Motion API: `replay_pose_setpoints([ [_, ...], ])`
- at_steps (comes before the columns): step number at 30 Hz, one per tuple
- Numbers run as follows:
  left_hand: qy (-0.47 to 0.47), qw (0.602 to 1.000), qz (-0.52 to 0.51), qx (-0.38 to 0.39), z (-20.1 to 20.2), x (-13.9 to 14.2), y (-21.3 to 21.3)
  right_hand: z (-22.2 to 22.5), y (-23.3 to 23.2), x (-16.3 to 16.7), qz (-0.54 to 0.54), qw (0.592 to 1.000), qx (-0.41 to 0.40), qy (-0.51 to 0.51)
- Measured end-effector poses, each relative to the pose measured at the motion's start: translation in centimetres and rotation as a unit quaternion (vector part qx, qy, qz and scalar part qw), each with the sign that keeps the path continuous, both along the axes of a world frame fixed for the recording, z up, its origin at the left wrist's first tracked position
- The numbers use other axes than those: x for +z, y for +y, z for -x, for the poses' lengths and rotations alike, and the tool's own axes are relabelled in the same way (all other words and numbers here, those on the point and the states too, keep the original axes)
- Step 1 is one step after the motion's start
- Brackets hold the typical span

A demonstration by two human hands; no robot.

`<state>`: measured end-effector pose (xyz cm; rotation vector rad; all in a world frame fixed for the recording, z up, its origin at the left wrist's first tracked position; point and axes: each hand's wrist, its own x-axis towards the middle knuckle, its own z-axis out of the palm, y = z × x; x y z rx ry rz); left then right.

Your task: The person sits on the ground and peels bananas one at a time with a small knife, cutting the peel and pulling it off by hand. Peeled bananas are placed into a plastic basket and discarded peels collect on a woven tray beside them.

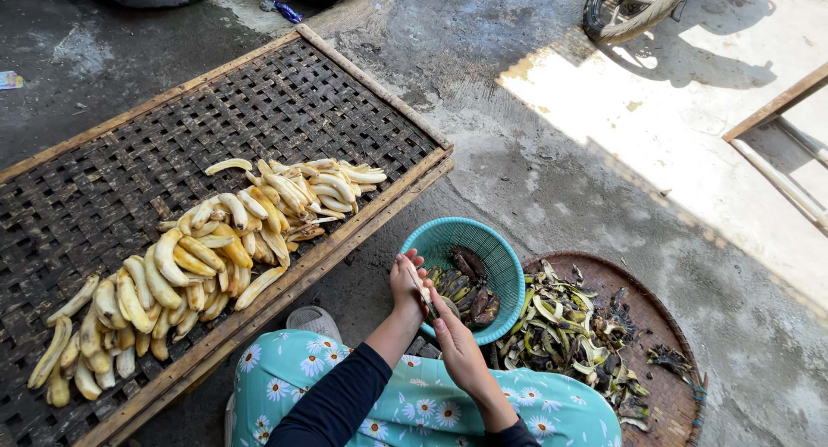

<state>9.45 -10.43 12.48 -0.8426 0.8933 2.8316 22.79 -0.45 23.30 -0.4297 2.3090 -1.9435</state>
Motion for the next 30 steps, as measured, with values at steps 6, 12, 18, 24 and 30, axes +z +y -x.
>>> replay_pose_setpoints([
  [6, 0.02, 0.998, 0.055, 0.006, 1.5, 4.4, -1.4, 0.7, 1.6, 0.3, 0.117, 0.983, -0.003, -0.144],
  [12, 0.059, 0.996, 0.063, 0.023, 1.9, 7.2, -2.4, 1.5, 1.6, 0.4, 0.113, 0.985, -0.01, -0.133],
  [18, 0.028, 0.995, 0.097, -0.008, 0.9, 8.7, -2.4, 1.5, 0.5, 0.0, 0.076, 0.994, 0.031, -0.072],
  [24, 0.09, 0.995, 0.03, 0.0, 0.6, 8.1, -2.5, 1.4, 0.1, -0.3, 0.074, 0.992, 0.014, -0.102],
  [30, 0.115, 0.993, -0.017, 0.006, 0.5, 7.3, -2.1, 1.4, -0.1, -0.8, 0.051, 0.997, -0.002, -0.061],
])
